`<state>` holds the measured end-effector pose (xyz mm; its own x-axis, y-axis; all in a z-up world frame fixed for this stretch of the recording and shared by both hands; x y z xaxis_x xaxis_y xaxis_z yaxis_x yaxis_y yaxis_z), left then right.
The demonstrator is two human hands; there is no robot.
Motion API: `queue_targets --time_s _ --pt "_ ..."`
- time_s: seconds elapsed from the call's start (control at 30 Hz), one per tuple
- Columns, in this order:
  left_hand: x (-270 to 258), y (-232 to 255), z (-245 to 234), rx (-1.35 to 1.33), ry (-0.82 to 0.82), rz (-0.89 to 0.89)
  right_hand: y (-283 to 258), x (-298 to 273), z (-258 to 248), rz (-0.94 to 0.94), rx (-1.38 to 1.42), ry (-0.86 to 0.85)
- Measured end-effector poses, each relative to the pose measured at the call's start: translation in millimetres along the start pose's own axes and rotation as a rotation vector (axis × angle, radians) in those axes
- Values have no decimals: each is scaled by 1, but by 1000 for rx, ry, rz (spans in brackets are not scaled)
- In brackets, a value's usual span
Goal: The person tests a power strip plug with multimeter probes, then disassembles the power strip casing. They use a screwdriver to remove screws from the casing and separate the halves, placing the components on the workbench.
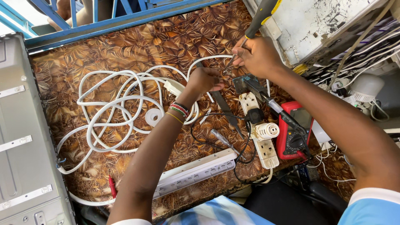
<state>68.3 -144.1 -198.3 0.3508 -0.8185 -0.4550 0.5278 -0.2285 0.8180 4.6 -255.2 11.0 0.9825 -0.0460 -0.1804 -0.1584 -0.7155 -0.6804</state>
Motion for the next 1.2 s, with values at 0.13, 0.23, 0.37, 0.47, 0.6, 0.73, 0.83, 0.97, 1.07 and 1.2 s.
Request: queue_targets --time_s 0.13,0.23,0.37,0.47,0.6,0.73,0.83,0.97,1.07,1.2 --pt "-60 54 39 -66 101 212 -16 -11 -2 27 26 -6" --pt "-42 42 28 -177 109 155 -6 -8 -4 26 111 28" --pt "-67 41 16 -220 262 49 26 7 -1 -20 16 52" --pt "-65 36 9 -165 203 62 37 13 8 -60 -87 52" --pt "-59 31 -1 -95 311 43 35 13 7 -171 72 86" --pt "-54 30 6 -133 296 36 8 -1 -1 -197 125 84" --pt "-58 41 27 -256 182 114 5 -6 -2 -210 289 84" --pt "-59 45 36 -340 124 156 2 -14 -3 -234 252 82" --pt "-56 43 20 -273 150 232 12 -12 -6 -232 236 106" --pt "-49 30 4 -232 213 163 25 -3 6 -213 79 94"
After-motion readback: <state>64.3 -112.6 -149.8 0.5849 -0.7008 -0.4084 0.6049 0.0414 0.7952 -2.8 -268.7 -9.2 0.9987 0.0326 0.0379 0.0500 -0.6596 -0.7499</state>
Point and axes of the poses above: each hand's wrist, its own x-axis towards the middle knuckle, its own z-axis out of the palm, y = z × x, the point moved 7 cm from there along x, towards the middle knuckle, and after that the axes turned 9 degrees about -y, right-handed, at the moved point
